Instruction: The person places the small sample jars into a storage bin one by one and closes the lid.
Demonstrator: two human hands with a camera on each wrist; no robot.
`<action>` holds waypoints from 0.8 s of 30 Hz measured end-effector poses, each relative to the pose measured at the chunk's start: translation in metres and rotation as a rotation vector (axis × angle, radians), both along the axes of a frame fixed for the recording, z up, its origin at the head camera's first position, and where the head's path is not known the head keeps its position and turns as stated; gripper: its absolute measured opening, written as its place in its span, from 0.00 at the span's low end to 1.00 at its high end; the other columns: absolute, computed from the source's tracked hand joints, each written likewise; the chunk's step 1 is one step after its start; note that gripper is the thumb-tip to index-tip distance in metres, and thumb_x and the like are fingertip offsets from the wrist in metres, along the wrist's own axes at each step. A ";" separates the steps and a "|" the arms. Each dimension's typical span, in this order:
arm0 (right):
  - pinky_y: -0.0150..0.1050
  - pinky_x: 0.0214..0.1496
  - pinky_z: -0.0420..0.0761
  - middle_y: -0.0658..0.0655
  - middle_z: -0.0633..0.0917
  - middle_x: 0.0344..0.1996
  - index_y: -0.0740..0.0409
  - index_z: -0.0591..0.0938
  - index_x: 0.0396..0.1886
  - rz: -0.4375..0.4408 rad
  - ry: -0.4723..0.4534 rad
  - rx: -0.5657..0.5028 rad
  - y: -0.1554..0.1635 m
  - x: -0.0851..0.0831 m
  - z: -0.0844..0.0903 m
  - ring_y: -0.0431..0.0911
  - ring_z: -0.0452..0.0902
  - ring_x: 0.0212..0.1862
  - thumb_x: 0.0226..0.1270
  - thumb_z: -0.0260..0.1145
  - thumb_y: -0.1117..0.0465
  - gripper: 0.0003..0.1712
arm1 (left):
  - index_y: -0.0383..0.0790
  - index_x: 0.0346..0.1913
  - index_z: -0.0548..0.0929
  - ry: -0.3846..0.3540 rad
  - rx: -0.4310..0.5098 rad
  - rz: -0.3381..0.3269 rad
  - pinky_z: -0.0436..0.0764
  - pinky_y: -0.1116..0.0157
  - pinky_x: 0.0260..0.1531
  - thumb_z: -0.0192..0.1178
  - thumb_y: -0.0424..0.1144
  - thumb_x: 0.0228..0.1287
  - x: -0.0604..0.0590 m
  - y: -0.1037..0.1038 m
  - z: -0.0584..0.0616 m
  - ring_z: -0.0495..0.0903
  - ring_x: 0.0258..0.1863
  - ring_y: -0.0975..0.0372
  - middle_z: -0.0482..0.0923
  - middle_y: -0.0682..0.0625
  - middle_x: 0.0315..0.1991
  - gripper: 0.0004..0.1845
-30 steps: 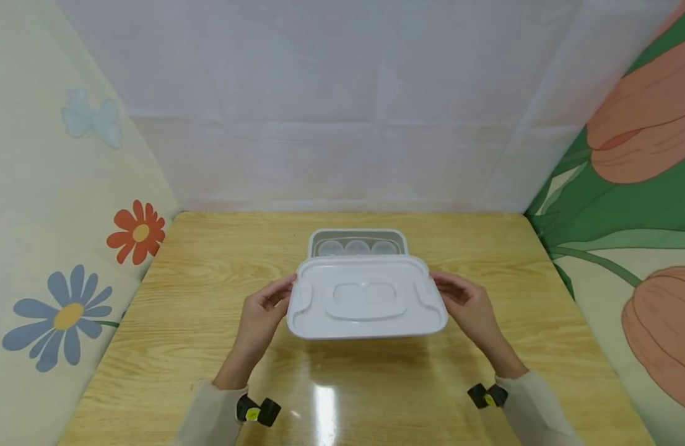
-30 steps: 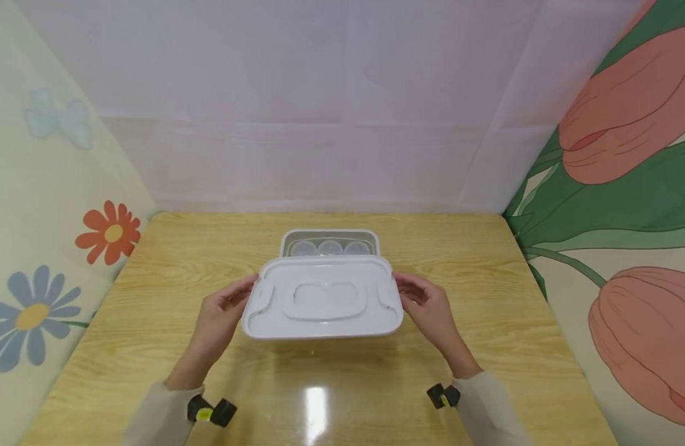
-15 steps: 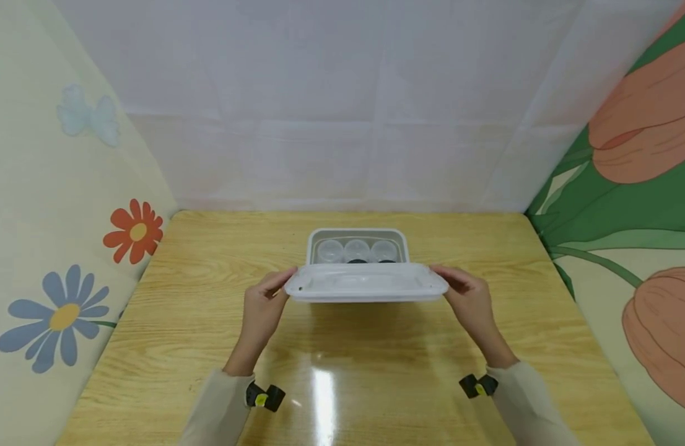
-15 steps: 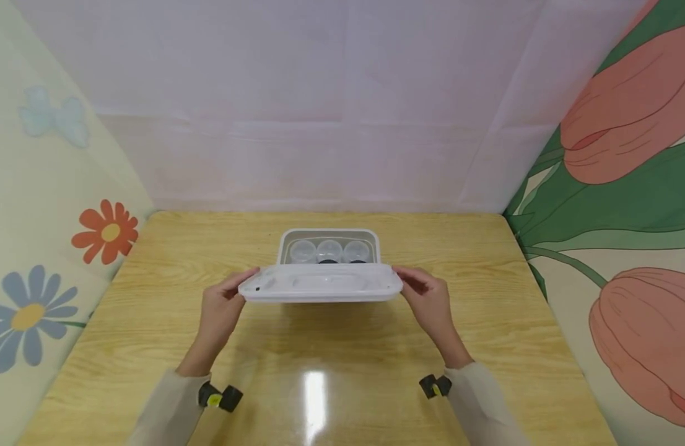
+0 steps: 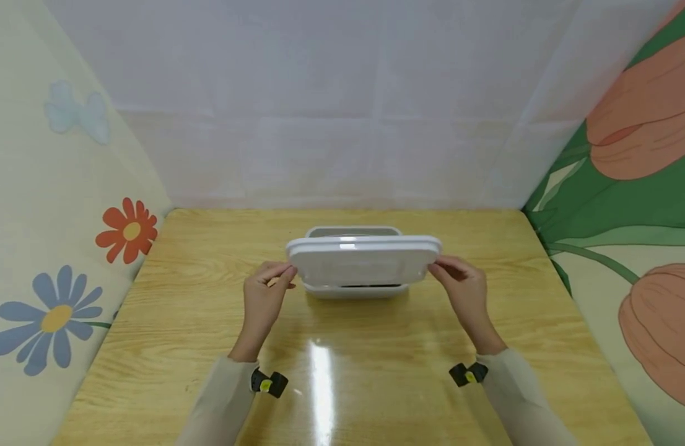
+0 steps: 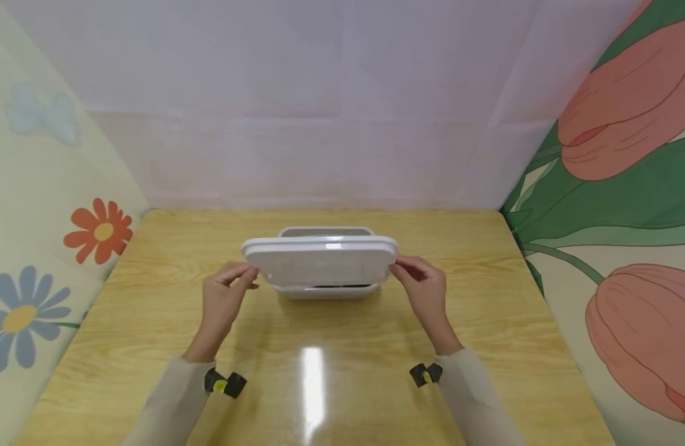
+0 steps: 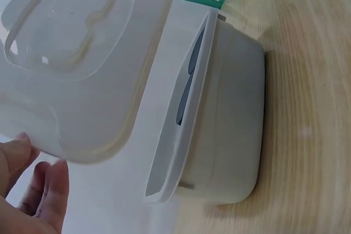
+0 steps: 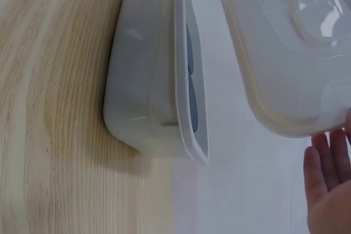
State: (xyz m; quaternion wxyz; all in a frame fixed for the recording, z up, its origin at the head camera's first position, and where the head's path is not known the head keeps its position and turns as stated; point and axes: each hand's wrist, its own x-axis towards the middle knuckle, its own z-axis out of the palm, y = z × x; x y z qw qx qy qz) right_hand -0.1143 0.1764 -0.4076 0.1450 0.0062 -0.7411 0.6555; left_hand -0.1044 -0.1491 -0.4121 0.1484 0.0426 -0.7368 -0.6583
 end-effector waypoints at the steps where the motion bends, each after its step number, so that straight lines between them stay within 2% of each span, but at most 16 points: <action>1: 0.27 0.42 0.82 0.40 0.86 0.33 0.59 0.87 0.36 -0.008 -0.012 0.004 -0.001 -0.001 0.000 0.36 0.83 0.38 0.58 0.69 0.67 0.06 | 0.23 0.38 0.85 0.007 -0.010 0.007 0.82 0.75 0.31 0.64 0.28 0.58 -0.002 0.000 0.000 0.79 0.30 0.72 0.81 0.48 0.33 0.09; 7: 0.29 0.39 0.83 0.42 0.86 0.30 0.66 0.85 0.37 -0.019 -0.055 -0.105 -0.005 -0.012 -0.001 0.37 0.82 0.34 0.57 0.70 0.68 0.08 | 0.25 0.37 0.86 0.033 -0.042 -0.013 0.83 0.74 0.34 0.65 0.29 0.58 -0.010 -0.001 0.001 0.80 0.28 0.72 0.83 0.37 0.35 0.08; 12: 0.32 0.39 0.84 0.42 0.86 0.30 0.64 0.84 0.37 0.018 -0.084 -0.152 -0.008 -0.021 -0.003 0.38 0.83 0.33 0.59 0.68 0.68 0.06 | 0.25 0.40 0.85 -0.028 -0.029 -0.009 0.85 0.69 0.34 0.64 0.29 0.59 -0.020 -0.002 -0.001 0.82 0.27 0.72 0.83 0.34 0.38 0.09; 18: 0.31 0.39 0.84 0.45 0.85 0.30 0.62 0.83 0.38 0.056 -0.193 -0.150 -0.008 -0.036 -0.006 0.37 0.82 0.33 0.62 0.67 0.66 0.06 | 0.28 0.42 0.85 -0.082 -0.104 0.013 0.81 0.76 0.31 0.63 0.34 0.61 -0.034 -0.003 -0.005 0.79 0.26 0.74 0.83 0.33 0.41 0.11; 24: 0.31 0.39 0.83 0.41 0.83 0.28 0.73 0.78 0.49 0.089 -0.315 -0.127 -0.009 -0.050 -0.006 0.35 0.80 0.31 0.64 0.64 0.67 0.17 | 0.29 0.45 0.85 -0.161 -0.121 -0.001 0.81 0.76 0.30 0.62 0.36 0.63 -0.045 -0.004 -0.008 0.79 0.25 0.74 0.83 0.34 0.42 0.13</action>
